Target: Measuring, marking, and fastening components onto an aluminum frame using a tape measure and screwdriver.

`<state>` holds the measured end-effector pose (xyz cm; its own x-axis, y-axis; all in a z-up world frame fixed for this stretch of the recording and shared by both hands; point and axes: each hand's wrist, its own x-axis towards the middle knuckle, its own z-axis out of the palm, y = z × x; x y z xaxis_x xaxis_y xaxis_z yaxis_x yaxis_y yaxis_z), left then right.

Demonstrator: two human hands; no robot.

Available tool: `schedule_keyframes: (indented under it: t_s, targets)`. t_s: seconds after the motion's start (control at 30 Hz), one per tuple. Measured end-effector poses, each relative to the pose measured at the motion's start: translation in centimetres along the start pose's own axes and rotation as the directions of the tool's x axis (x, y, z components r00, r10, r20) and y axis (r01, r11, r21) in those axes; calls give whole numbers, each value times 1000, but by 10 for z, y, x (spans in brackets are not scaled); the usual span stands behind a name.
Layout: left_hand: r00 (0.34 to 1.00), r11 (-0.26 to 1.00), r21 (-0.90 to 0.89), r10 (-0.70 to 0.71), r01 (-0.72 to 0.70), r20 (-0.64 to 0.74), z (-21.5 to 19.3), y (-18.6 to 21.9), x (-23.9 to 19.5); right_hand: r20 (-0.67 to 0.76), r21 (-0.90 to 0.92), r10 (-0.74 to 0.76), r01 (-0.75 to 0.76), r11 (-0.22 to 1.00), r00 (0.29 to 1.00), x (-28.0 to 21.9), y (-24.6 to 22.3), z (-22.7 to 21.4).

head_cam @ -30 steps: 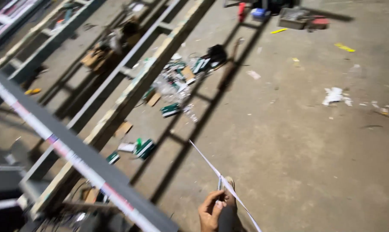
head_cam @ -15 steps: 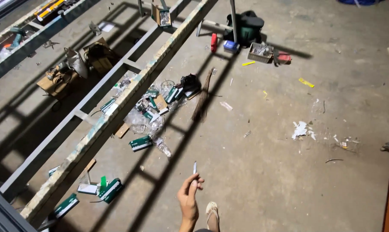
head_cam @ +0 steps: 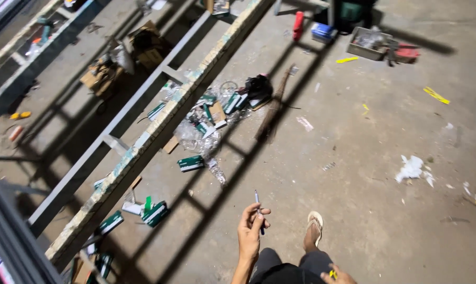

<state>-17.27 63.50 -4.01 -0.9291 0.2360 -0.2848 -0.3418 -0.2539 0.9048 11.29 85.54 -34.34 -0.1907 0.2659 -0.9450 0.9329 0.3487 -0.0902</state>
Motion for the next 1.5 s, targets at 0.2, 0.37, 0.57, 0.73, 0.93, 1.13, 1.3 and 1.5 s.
schedule_keyframes:
  t_s: [0.2,0.37,0.57,0.73,0.93,1.13,1.3,1.5]
  targets:
    - [927,995,-14,-95,96,-364,24,12,24,-82,-309,-141,109,945,987,124,-24,-123]
    - [829,993,-114,-87,29,-553,22,-15,43,-15,-193,-193,187,963,981,56,-153,-240]
    - [731,981,-187,-158,43,-664,-7,-58,86,-5,-41,-249,249,968,968,19,-297,-288]
    - [716,974,-220,-195,59,-671,-37,-44,164,-20,371,-186,180,911,982,-18,-385,-299]
    - [773,995,-69,12,-72,-634,-50,54,281,-7,758,-132,92,645,991,-35,-464,-309]
    - [713,991,119,122,-55,-690,-39,97,390,61,755,-201,87,650,978,-49,-528,-346]
    - [811,992,23,118,-128,-574,-7,83,463,-77,766,-385,302,568,920,8,-560,-371]
    - [651,987,-92,15,-131,-759,12,115,495,23,570,-640,516,639,768,-24,-693,-442]
